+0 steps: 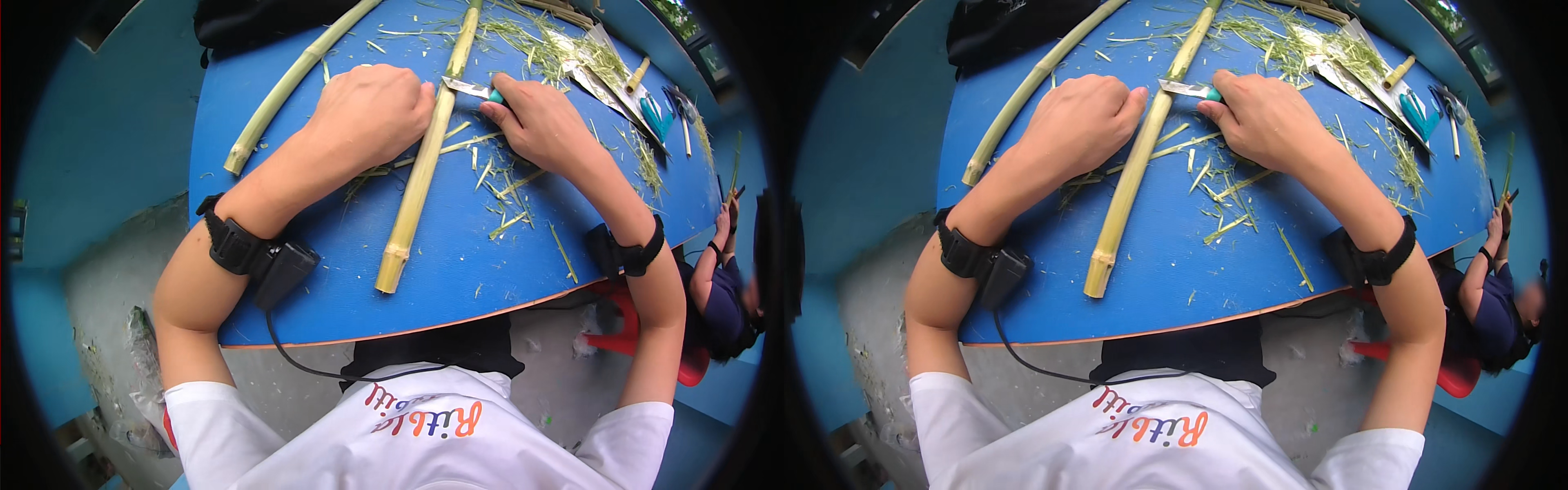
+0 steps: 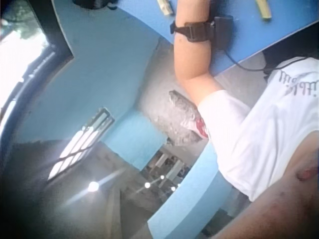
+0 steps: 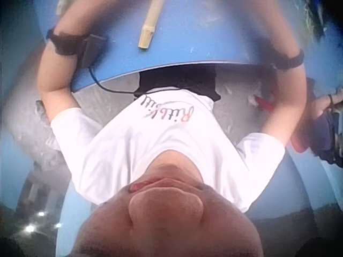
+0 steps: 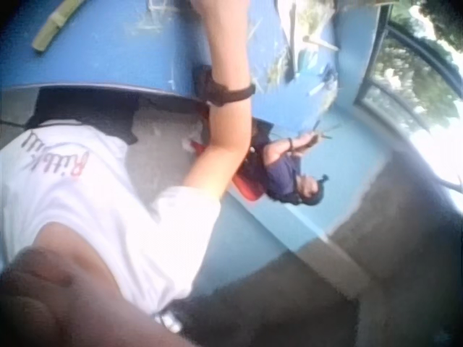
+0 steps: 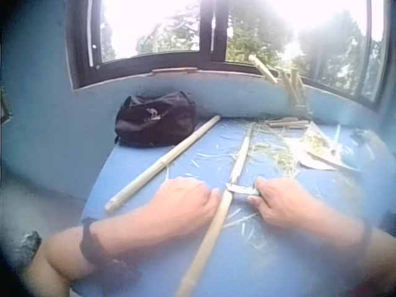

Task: The person uses a small knife to strip shavings and cut notches into bamboo stalks on a blue table.

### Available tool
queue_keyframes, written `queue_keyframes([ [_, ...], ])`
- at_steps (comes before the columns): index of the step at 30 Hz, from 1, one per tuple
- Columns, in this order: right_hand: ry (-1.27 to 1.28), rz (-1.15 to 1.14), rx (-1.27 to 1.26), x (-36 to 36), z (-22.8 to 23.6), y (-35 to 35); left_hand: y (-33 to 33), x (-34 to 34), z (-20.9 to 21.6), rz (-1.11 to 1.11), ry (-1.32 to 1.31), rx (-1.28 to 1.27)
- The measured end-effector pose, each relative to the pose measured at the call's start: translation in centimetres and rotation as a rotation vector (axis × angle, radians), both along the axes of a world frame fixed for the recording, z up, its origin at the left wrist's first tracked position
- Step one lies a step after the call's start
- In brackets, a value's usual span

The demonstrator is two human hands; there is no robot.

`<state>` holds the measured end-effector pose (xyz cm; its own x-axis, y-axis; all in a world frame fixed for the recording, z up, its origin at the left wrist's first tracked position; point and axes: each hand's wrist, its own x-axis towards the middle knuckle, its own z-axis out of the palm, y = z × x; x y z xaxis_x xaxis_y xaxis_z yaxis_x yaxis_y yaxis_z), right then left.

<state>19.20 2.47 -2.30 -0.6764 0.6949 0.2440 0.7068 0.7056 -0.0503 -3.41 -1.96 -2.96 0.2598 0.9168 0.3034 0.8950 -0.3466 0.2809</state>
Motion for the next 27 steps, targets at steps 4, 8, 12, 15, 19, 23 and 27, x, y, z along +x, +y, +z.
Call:
queue_keyframes([
  [4, -0.03, -0.022, -0.018, -0.2, 0.1, 0.0, 0.7, -1.3, -0.3, 0.101, 0.193, 0.056],
  [8, -0.004, 0.0, -0.019, 0.3, -0.5, 0.3, 0.9, -1.9, 0.2, 0.147, 0.282, 0.061],
  [12, -0.003, -0.027, -0.02, 0.1, 0.0, -0.2, 0.8, -1.6, 0.0, 0.063, 0.2, 0.13],
  [15, -0.01, -0.044, -0.011, -1.4, -0.1, 0.1, -0.3, -1.9, -0.1, 0.002, 0.115, 0.111],
  [19, -0.003, -0.056, -0.045, -0.6, 0.3, 0.0, -0.7, -0.1, 1.0, -0.026, 0.102, -0.059],
  [23, -0.009, -0.033, -0.076, -0.6, -0.2, 0.1, -0.7, 0.3, 0.1, -0.036, 0.09, -0.049],
  [27, 0.017, -0.073, -0.059, 0.7, 0.0, -0.2, -0.2, 0.2, -0.6, -0.16, 0.12, 0.133],
])
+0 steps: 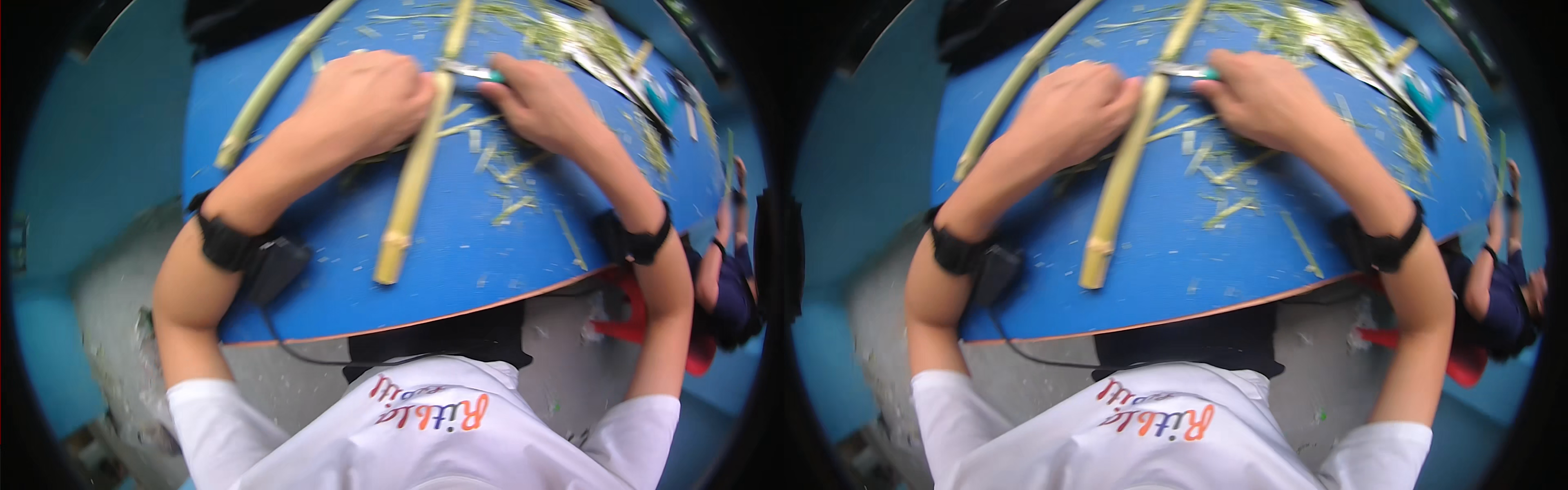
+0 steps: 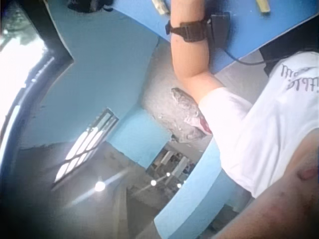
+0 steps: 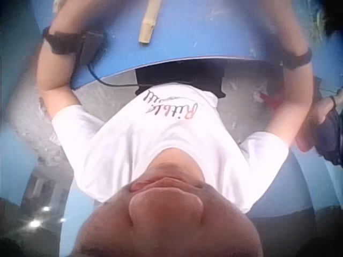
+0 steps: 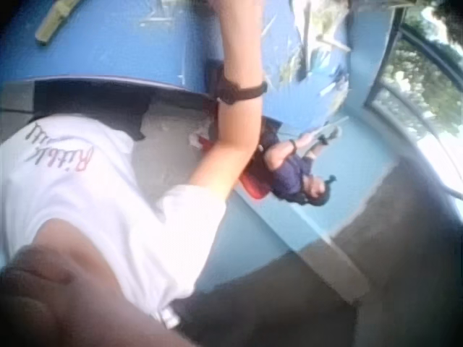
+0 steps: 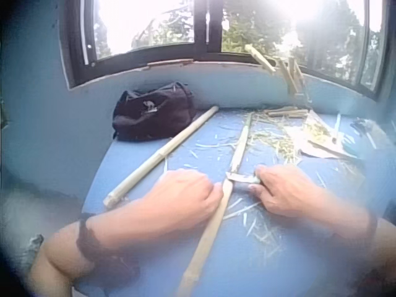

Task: The person uses a small knife to strip shavings and cut notches into bamboo stalks on a blue table.

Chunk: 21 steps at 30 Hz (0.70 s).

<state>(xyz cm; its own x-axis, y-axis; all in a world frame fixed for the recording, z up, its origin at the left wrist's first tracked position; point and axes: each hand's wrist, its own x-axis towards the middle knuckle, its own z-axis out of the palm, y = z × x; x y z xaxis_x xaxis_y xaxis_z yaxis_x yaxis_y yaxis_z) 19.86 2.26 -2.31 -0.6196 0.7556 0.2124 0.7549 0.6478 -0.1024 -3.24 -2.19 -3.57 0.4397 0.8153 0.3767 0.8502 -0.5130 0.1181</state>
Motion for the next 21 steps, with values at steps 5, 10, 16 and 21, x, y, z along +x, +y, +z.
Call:
queue_keyframes([
  [5, 0.019, 0.055, 0.045, 0.2, -0.5, 0.2, -0.1, 0.6, 1.0, 0.12, -0.035, -0.193],
  [10, 0.008, 0.05, 0.054, -0.1, -0.7, 0.0, 0.0, 0.3, 0.3, 0.108, -0.127, -0.154],
  [16, 0.01, -0.048, 0.025, 0.2, 0.3, -0.4, 0.8, 0.1, 3.1, 0.18, -0.23, -0.022],
  [21, 0.03, -0.015, -0.079, 0.7, 0.6, -0.8, 2.5, -0.2, 6.8, 0.183, -0.234, 0.184],
])
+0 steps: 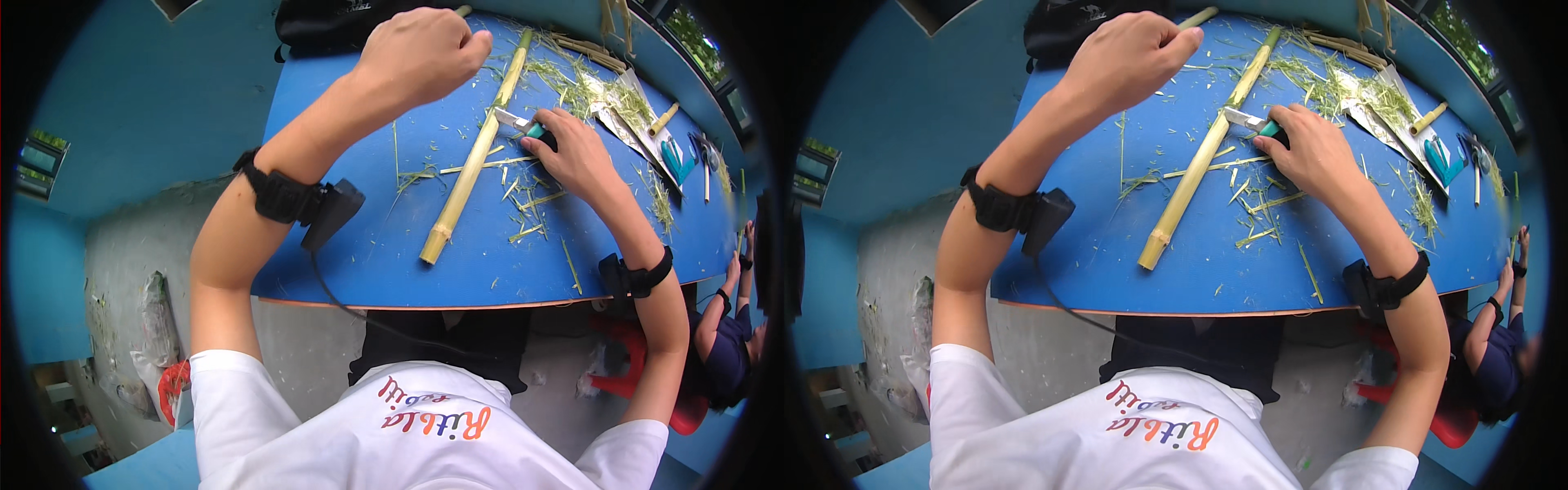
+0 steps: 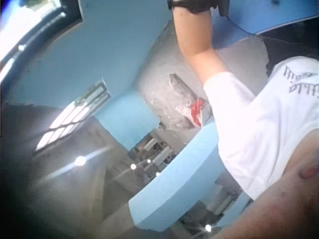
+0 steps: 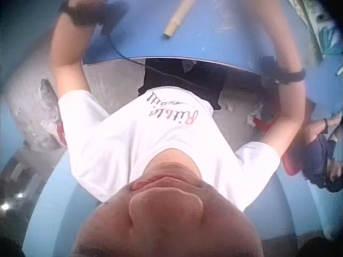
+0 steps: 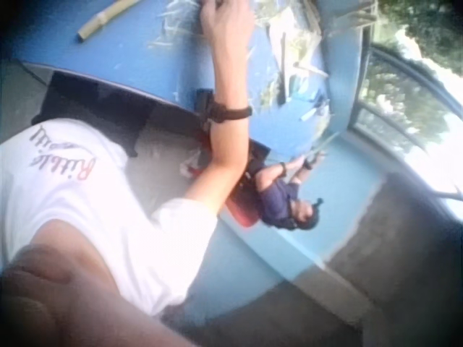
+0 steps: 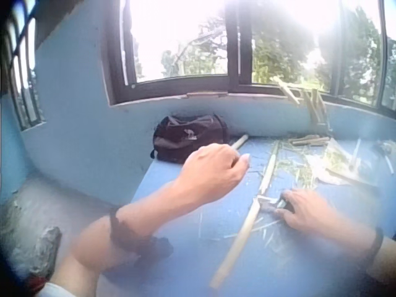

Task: The person uses a small knife to strip shavings and cut notches into bamboo stalks on a blue table.

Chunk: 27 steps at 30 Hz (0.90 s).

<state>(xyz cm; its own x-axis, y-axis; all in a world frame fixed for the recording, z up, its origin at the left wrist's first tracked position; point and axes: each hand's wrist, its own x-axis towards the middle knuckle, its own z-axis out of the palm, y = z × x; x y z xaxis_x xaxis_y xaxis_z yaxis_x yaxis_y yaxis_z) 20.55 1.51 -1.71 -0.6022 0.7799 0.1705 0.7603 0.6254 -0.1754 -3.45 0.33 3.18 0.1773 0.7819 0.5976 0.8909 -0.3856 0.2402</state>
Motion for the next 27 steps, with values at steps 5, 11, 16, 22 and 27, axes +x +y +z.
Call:
queue_keyframes([
  [5, -0.038, 0.013, 0.119, -0.3, 0.5, 0.4, 3.1, -0.4, 4.7, 0.016, -0.051, 0.168],
  [11, 0.458, 0.257, -0.446, -5.8, 4.9, -4.9, 4.2, -0.7, 6.8, 0.134, -0.151, 0.305],
  [16, 0.703, 0.204, -1.151, -8.8, 2.8, -7.6, 3.6, 2.1, 7.9, 0.032, -0.171, 0.321],
  [22, 0.961, 0.208, -1.315, -9.3, 0.5, -8.0, 3.7, 3.9, 7.3, -0.19, -0.419, 0.035],
  [27, 0.937, 0.276, -1.326, -10.0, 0.3, -7.9, 5.3, 1.2, 6.7, -0.959, -1.468, -0.769],
])
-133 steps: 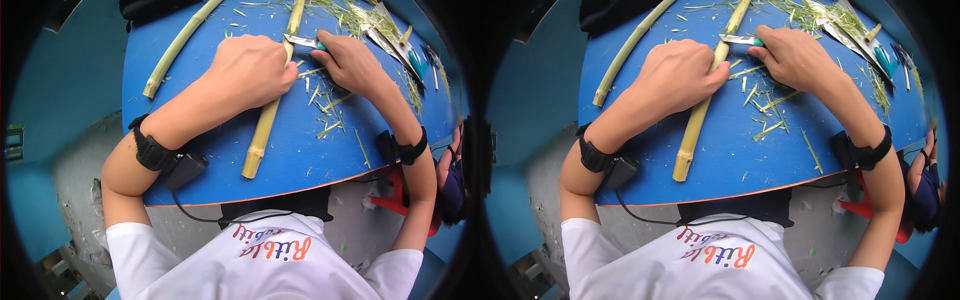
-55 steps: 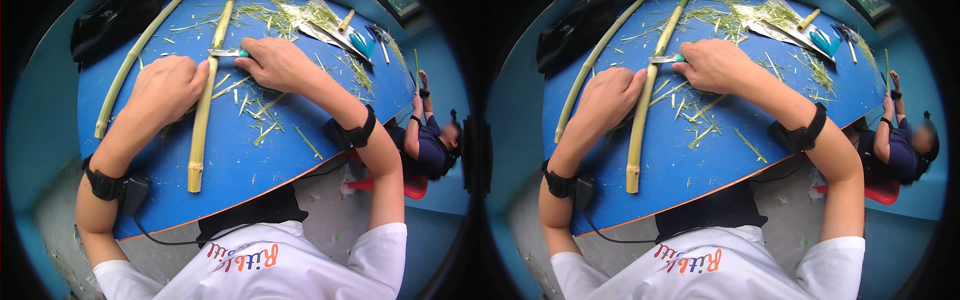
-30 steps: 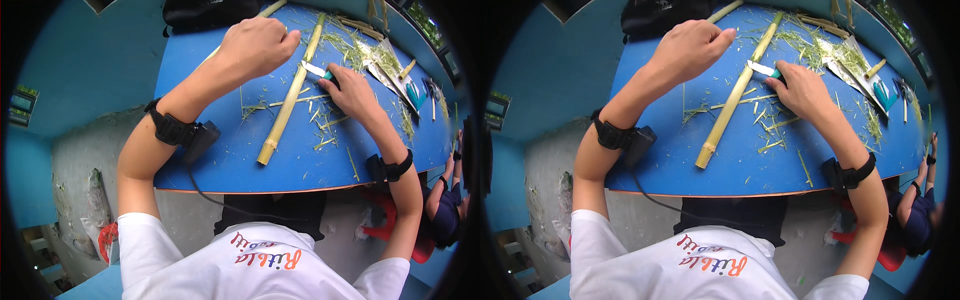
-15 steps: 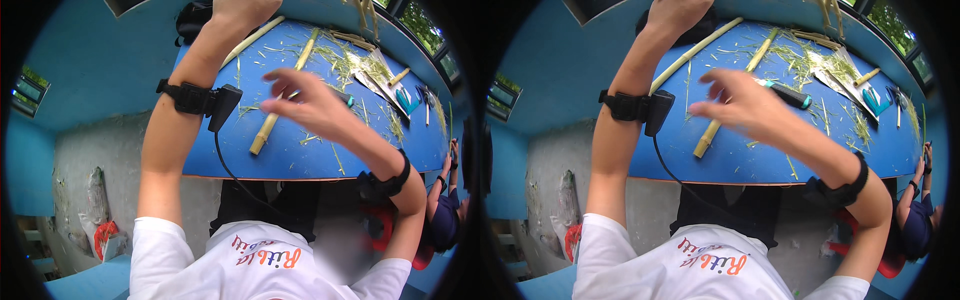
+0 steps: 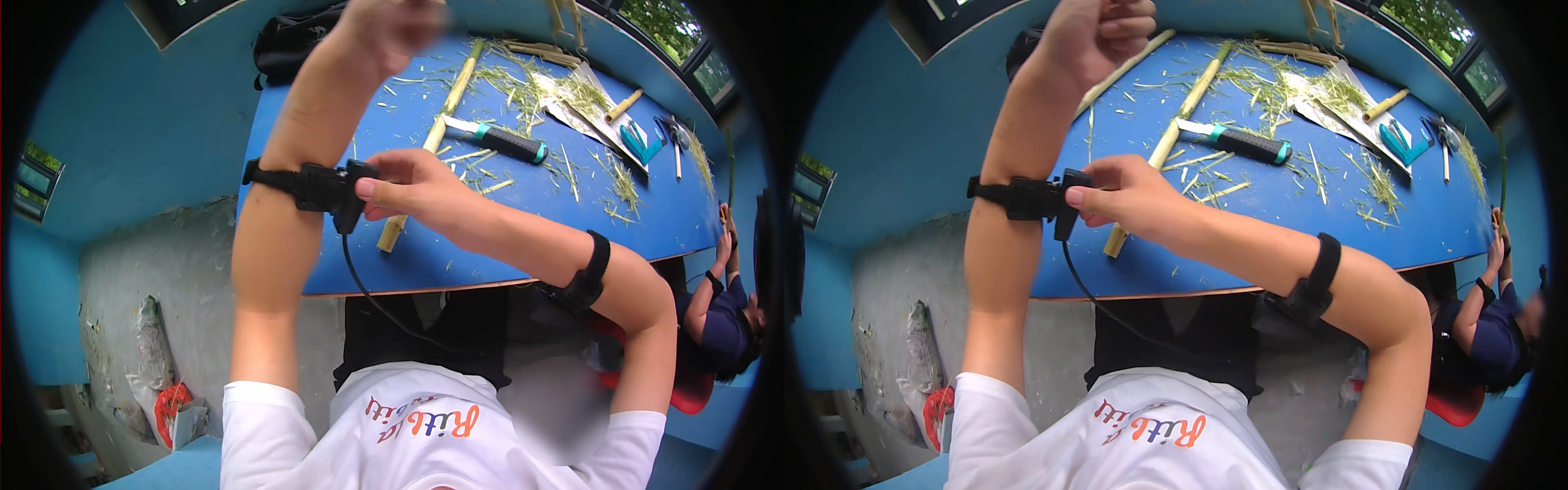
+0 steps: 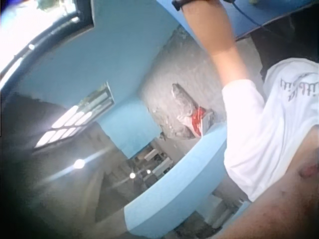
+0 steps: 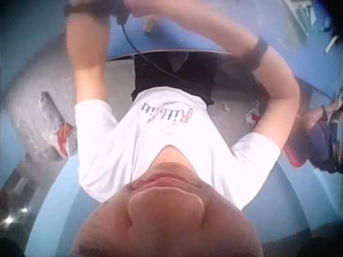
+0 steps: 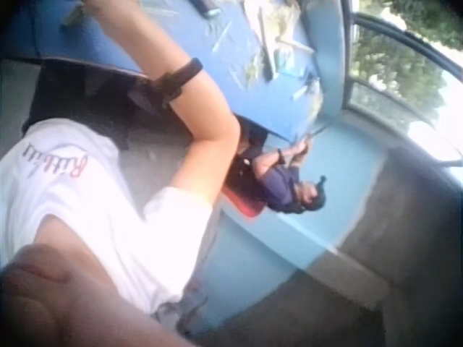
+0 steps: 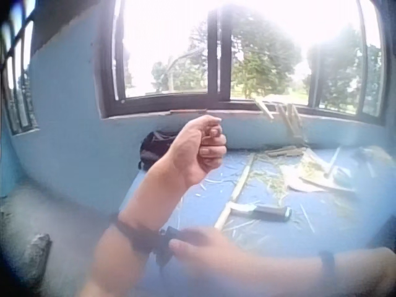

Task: The person uses a small knife to strip shavings and cut notches into bamboo stalks on a blue table.

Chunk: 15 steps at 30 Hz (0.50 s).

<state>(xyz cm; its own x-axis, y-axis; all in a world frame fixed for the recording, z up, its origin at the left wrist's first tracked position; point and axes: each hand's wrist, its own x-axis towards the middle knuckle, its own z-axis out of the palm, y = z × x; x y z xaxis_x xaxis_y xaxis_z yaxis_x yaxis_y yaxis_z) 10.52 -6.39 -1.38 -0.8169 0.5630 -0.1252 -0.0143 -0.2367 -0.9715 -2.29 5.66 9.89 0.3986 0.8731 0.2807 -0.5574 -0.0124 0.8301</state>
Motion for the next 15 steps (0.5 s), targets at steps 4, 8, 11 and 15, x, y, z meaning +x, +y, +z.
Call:
queue_keyframes([
  [4, 0.015, 0.026, 0.045, -1.0, -0.7, -0.1, -0.1, -0.5, 0.0, -0.13, -0.174, -0.098],
  [8, -0.236, 0.132, 0.148, 0.3, -0.2, 1.1, -2.8, 0.7, -4.2, 0.423, 0.723, 0.276],
  [11, -0.318, 0.028, 0.74, 2.1, 0.5, 3.9, -6.3, -0.3, -6.0, 0.856, 1.407, 0.683],
  [15, -0.581, -0.226, 1.142, 6.8, 3.2, 8.7, -7.0, -1.0, -7.6, 1.032, 1.734, 0.812],
])
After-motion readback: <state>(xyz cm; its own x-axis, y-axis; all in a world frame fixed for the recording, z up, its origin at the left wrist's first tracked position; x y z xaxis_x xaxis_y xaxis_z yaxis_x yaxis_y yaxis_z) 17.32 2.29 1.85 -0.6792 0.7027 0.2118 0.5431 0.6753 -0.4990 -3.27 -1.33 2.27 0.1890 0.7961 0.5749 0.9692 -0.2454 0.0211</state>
